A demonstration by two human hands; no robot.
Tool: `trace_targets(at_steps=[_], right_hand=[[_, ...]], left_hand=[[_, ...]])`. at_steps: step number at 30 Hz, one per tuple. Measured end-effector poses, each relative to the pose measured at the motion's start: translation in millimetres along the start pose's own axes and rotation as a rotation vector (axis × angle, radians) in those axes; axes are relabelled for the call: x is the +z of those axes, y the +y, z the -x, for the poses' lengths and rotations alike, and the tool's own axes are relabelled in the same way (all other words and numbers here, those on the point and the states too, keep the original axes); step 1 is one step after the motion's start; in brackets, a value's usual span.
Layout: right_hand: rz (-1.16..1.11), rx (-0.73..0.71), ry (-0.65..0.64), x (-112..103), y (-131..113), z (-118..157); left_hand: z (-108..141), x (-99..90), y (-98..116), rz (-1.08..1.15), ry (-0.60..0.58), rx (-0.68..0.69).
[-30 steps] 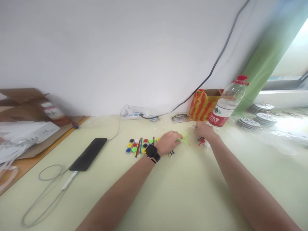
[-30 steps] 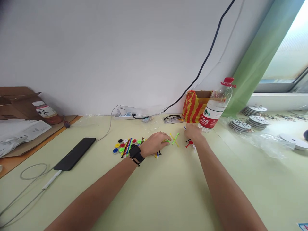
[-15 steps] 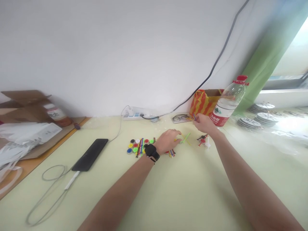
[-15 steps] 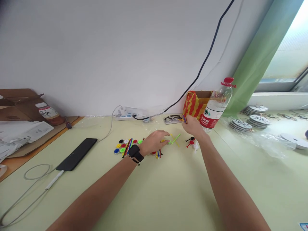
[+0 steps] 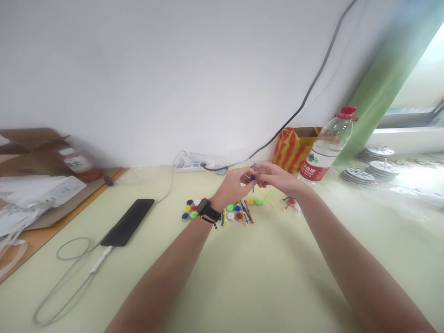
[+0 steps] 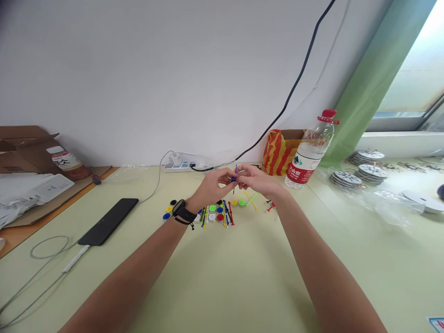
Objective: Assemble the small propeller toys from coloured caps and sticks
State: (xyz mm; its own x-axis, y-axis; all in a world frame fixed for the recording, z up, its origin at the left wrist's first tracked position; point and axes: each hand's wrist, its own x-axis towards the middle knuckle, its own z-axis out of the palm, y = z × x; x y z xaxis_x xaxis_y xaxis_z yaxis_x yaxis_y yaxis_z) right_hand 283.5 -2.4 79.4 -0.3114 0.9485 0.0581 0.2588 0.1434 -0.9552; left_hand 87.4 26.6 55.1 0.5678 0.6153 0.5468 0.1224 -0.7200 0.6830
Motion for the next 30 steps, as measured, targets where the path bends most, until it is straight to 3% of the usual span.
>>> trace_targets(at_steps=[7,11,14,16,20,24,30], right_hand=[[0.046,-0.003,-0.037,1.9,7.9,-1.0],[0.184,0.068,0.075,-4.7,20.0,-6.5],[0.526,0.239,0.187,-16.5,33.2,-11.7],[0.723,0.363,0.194,-22.8,41.9,-13.7],[0.830,0.482,0.124,-22.2,55.4,-13.0],[0.901,0.497,0.093,-13.5,63.5,-13.8],[0.941,0.409,0.081,-11.7,72.6,-21.2]], left_hand=[[0.2,-3.6,3.0,-0.073,-0.007,0.046],[2.1,0.0,2.0,-0.059,-0.021,-0.014],[6.1,8.0,1.9,-0.097,-0.118,-0.080],[9.5,16.1,2.8,-0.115,-0.230,-0.080],[14.9,30.7,3.5,-0.125,-0.446,-0.084],[16.5,31.6,1.2,-0.206,-0.569,-0.141],[15.3,23.8,-1.6,-0.320,-0.558,-0.152]])
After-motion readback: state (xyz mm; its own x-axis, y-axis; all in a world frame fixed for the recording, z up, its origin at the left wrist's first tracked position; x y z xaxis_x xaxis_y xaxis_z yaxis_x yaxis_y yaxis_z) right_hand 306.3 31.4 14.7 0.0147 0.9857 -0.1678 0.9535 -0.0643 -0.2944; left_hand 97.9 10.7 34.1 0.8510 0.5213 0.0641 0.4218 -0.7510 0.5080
